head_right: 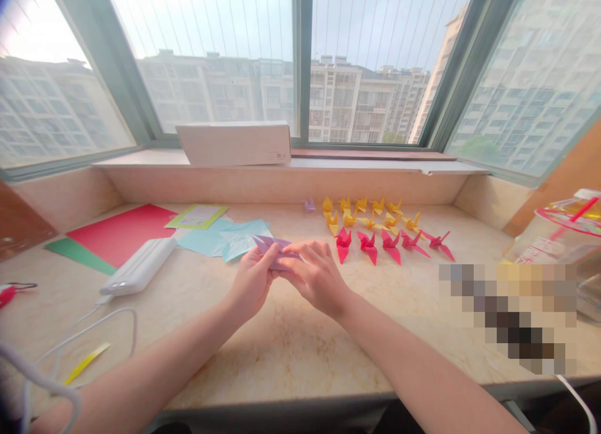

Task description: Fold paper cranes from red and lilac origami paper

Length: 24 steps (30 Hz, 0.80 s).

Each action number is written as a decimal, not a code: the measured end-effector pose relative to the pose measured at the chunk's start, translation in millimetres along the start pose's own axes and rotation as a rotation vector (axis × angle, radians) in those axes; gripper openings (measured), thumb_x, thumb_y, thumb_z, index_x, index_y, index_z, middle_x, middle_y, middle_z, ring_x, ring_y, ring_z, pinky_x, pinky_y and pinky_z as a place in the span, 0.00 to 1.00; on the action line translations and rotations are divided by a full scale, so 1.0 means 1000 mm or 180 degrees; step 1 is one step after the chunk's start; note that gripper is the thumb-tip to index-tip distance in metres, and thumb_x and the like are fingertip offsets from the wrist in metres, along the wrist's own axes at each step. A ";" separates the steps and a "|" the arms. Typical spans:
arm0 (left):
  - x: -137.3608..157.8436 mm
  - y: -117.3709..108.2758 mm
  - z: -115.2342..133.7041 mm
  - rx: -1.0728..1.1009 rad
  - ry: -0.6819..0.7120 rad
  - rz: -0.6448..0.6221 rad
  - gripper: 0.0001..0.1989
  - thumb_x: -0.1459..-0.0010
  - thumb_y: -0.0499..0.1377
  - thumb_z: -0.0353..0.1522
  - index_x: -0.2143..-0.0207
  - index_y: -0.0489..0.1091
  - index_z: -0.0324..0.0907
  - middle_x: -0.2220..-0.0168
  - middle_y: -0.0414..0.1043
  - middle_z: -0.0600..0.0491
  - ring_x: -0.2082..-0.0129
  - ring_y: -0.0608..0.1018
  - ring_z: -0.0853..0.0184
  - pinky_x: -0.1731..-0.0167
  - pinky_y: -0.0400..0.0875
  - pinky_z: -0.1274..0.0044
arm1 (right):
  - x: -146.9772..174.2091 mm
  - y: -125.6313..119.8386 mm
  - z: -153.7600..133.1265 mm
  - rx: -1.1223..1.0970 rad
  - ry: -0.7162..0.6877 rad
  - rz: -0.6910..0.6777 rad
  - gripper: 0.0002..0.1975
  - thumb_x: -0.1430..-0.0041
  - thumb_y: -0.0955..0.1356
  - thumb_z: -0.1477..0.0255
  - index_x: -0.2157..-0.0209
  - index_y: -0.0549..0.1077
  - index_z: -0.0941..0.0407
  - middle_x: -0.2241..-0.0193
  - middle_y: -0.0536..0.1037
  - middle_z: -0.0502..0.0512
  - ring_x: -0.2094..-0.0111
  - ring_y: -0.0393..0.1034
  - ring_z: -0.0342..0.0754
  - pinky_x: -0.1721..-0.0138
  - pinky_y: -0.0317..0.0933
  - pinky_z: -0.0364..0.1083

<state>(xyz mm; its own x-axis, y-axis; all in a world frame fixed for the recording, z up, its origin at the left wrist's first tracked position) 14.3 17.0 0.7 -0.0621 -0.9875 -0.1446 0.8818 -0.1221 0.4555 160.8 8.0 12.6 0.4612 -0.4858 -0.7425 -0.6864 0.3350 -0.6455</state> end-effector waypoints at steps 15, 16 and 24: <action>0.010 0.015 0.003 0.0443 0.0036 -0.0728 0.18 0.45 0.66 0.28 0.51 0.73 0.44 0.50 0.76 0.49 0.48 0.75 0.65 0.45 0.64 0.74 | -0.002 -0.010 0.011 -0.0464 0.0295 0.0640 0.07 0.36 0.67 0.75 0.59 0.76 0.52 0.54 0.79 0.55 0.51 0.71 0.52 0.47 0.58 0.56; 0.009 0.014 0.002 0.0411 0.0057 -0.0718 0.19 0.45 0.66 0.28 0.50 0.73 0.44 0.50 0.76 0.49 0.48 0.74 0.65 0.45 0.64 0.74 | -0.002 -0.010 0.011 -0.0532 0.0322 0.0658 0.08 0.36 0.67 0.75 0.59 0.76 0.52 0.54 0.78 0.55 0.51 0.71 0.52 0.47 0.59 0.56; 0.005 0.009 -0.001 0.0226 0.0184 -0.0513 0.14 0.43 0.65 0.32 0.54 0.75 0.41 0.57 0.79 0.49 0.55 0.78 0.65 0.49 0.68 0.73 | -0.001 -0.009 0.008 -0.0629 0.0242 0.0486 0.09 0.37 0.68 0.73 0.56 0.77 0.49 0.51 0.76 0.55 0.49 0.68 0.55 0.48 0.62 0.58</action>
<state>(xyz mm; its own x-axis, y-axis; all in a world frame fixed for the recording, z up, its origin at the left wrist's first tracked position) 22.1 11.0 3.1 -0.1710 -0.9476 -0.2700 0.8272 -0.2869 0.4830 170.7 11.7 17.6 0.3052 -0.5035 -0.8083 -0.8448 0.2486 -0.4738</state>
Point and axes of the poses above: each hand's wrist, its own x-axis away from the middle knuckle, its own y-axis out of the palm, z = x × y, the point moved 2 cm from there along -x, towards the middle knuckle
